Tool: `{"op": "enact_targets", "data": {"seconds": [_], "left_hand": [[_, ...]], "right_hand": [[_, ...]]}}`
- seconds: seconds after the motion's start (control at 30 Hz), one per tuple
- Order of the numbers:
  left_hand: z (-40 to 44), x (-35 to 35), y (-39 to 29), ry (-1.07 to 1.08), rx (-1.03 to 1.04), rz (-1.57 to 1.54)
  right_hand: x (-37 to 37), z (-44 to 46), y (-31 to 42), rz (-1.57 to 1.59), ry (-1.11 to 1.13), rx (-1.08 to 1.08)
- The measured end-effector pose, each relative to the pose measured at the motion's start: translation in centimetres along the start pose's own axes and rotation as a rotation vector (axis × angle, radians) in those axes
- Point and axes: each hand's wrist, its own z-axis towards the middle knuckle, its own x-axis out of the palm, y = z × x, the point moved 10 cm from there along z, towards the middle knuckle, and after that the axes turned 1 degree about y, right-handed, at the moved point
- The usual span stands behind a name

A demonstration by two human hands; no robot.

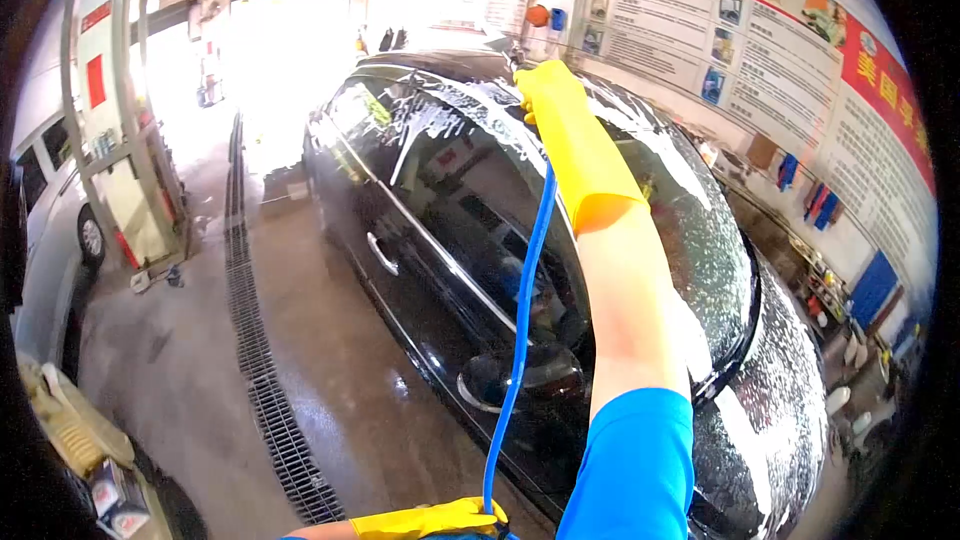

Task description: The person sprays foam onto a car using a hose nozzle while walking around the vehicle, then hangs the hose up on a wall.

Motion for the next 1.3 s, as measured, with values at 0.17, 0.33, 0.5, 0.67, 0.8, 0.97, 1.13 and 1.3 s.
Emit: {"op": "enact_targets", "data": {"seconds": [0.17, 0.33, 0.5, 0.67, 0.8, 0.97, 1.13, 1.3], "left_hand": [[0.3, -0.8, -2.0, 0.095, -0.127, 0.137], [0.9, -0.2, -2.3, 0.185, -0.213, 0.217], [1.8, 0.6, -0.3, 0.242, -0.286, 0.29], [2.7, -0.2, 0.0, 0.292, -0.207, 0.369], [2.6, -0.6, 0.8, 0.251, -0.106, 0.36], [0.1, -0.8, 0.8, 0.105, -0.171, 0.232], [-2.4, -2.1, 2.9, -0.073, -0.12, 0.184], [-4.4, -1.1, 5.4, -0.089, -0.097, 0.074]], "right_hand": [[-3.3, 3.7, -7.5, -0.032, -0.13, 0.134], [-11.9, 2.8, -16.4, -0.142, -0.286, 0.316], [-19.0, -1.7, -24.1, -0.214, -0.328, 0.505], [-19.9, -6.1, -23.2, -0.245, -0.28, 0.516], [-14.9, -5.7, -17.2, -0.16, -0.212, 0.264], [-6.4, -6.3, -7.5, -0.085, -0.015, 0.08], [-5.9, -13.0, -4.6, -0.154, 0.03, 0.101], [-11.9, -19.4, -11.2, -0.173, 0.022, 0.13]]}}
